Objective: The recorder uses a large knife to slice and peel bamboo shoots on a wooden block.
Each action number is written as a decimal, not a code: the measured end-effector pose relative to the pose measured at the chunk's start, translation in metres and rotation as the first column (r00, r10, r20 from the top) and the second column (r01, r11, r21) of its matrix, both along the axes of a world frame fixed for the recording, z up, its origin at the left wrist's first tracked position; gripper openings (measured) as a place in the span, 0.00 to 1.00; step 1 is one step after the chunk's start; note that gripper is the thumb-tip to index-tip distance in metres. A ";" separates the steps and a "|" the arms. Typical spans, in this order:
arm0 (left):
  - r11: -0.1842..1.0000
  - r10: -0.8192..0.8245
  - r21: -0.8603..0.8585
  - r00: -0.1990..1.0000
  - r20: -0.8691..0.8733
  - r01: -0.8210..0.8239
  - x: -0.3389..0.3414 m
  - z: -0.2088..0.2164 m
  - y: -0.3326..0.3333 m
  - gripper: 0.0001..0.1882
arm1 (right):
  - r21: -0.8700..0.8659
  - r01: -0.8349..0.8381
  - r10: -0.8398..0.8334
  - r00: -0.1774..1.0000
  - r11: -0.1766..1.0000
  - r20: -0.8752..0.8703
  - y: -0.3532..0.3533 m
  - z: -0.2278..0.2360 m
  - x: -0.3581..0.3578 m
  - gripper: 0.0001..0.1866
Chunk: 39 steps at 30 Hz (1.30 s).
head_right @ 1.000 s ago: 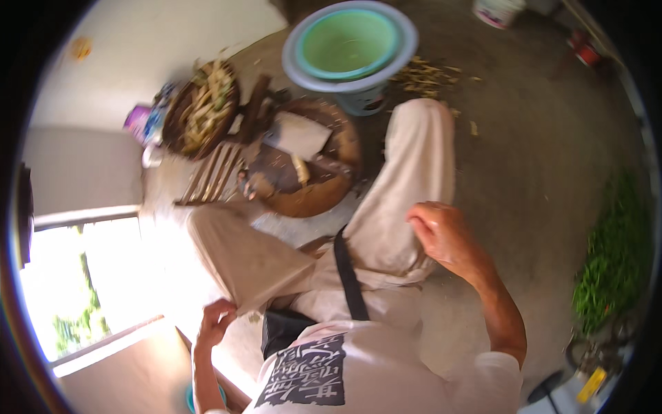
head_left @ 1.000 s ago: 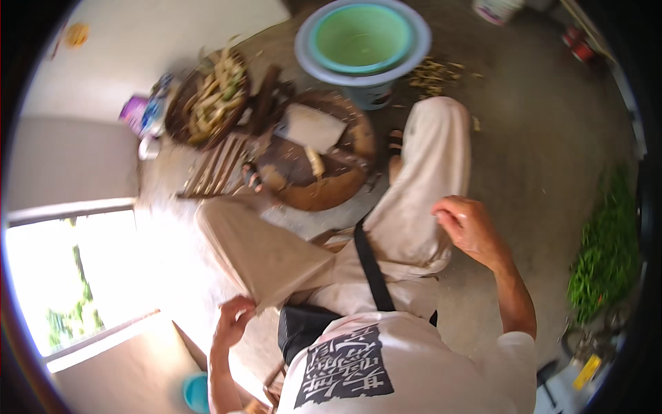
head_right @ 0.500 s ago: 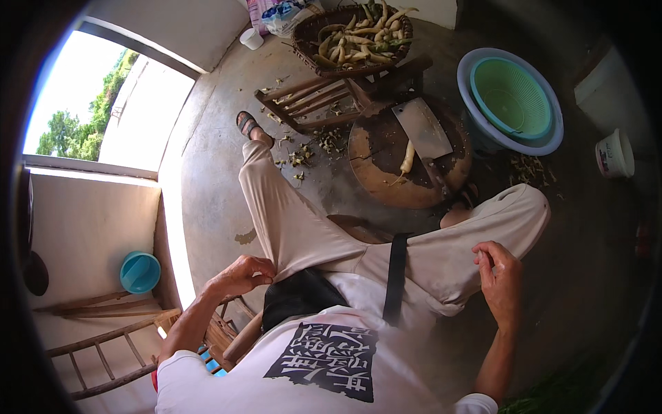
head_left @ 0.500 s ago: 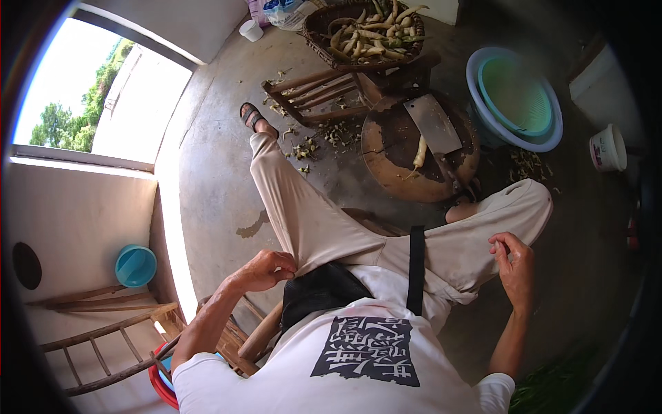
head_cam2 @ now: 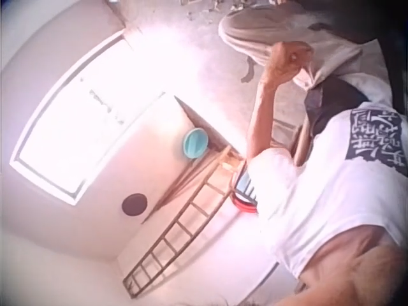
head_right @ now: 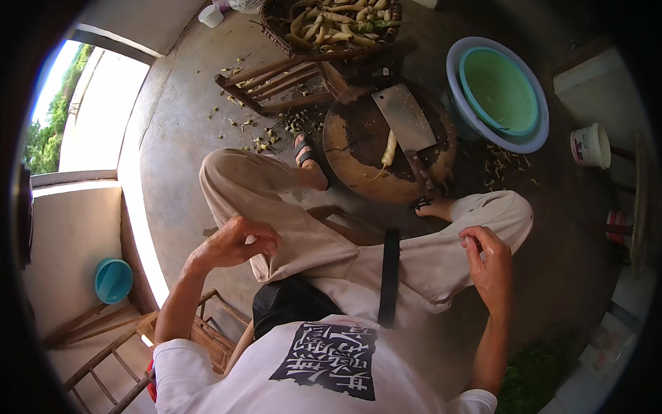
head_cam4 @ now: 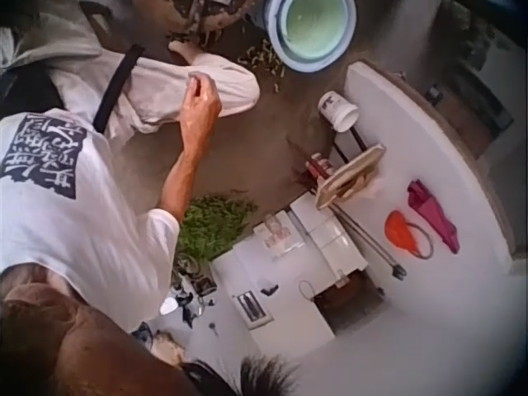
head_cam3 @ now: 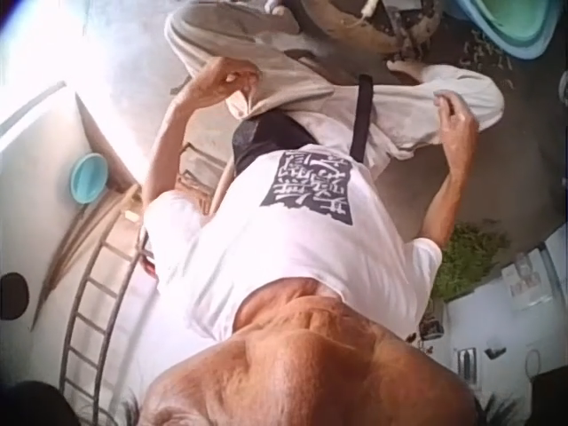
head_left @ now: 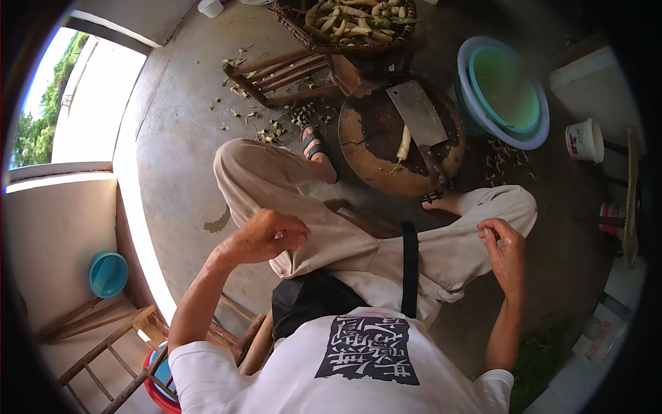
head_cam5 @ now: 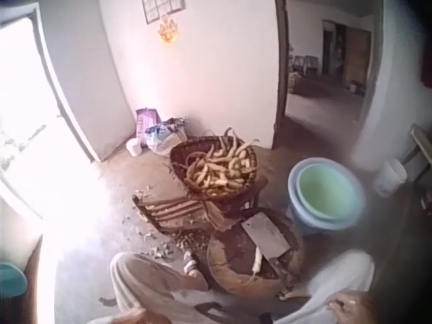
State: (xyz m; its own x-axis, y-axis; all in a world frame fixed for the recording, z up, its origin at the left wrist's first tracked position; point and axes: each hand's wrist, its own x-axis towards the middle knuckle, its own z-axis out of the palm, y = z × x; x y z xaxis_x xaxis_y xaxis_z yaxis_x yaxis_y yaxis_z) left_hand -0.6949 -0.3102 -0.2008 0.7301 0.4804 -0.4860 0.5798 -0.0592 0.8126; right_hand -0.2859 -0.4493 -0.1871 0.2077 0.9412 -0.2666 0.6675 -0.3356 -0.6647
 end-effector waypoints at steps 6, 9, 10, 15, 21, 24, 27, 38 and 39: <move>0.983 0.052 0.166 0.984 0.173 -0.081 0.114 -0.062 0.047 0.11 | 0.134 -0.069 0.061 0.996 0.989 0.058 0.089 -0.085 -0.006 0.09; 0.954 -0.044 0.301 0.988 0.146 -0.002 0.176 -0.106 0.060 0.11 | 0.226 -0.095 0.034 0.966 0.969 0.257 0.128 -0.147 -0.017 0.23; 0.956 -0.043 0.294 0.988 0.147 -0.002 0.194 -0.115 0.064 0.11 | 0.182 -0.092 0.034 0.954 0.979 0.297 0.134 -0.165 -0.017 0.26; 0.864 0.276 0.404 0.954 0.119 -0.300 0.238 -0.155 0.073 0.10 | 0.057 -0.043 0.013 0.891 0.997 0.454 0.147 -0.206 -0.022 0.37; 0.724 0.473 0.573 0.881 -0.007 -0.384 0.233 -0.185 0.091 0.17 | 0.003 -0.015 0.013 0.942 1.000 0.337 0.157 -0.207 -0.023 0.38; 0.756 0.448 0.555 0.892 -0.055 -0.346 0.245 -0.193 0.086 0.22 | -0.019 0.211 -0.206 0.969 0.977 0.135 0.149 -0.184 -0.016 0.27; 0.786 0.441 0.503 0.896 -0.048 -0.359 0.261 -0.197 0.081 0.23 | 0.116 0.333 -0.332 0.943 0.936 -0.022 0.132 -0.171 -0.011 0.19; 0.424 0.739 -0.799 0.673 0.033 -0.426 0.237 -0.216 0.091 0.18 | 0.062 0.391 -0.373 0.907 0.918 -0.196 0.103 -0.160 -0.046 0.08; 0.420 0.742 -0.800 0.670 0.031 -0.428 0.235 -0.218 0.090 0.18 | 0.059 0.388 -0.370 0.908 0.920 -0.195 0.103 -0.159 -0.049 0.08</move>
State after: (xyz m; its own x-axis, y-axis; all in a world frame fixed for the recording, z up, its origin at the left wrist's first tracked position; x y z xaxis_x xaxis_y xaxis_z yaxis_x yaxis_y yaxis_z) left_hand -0.4595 -0.2198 -0.4187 0.5783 0.4895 -0.6526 -0.0793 0.8299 0.5522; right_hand -0.3347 -0.3461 -0.3465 0.5115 0.8234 -0.2458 0.3712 -0.4697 -0.8010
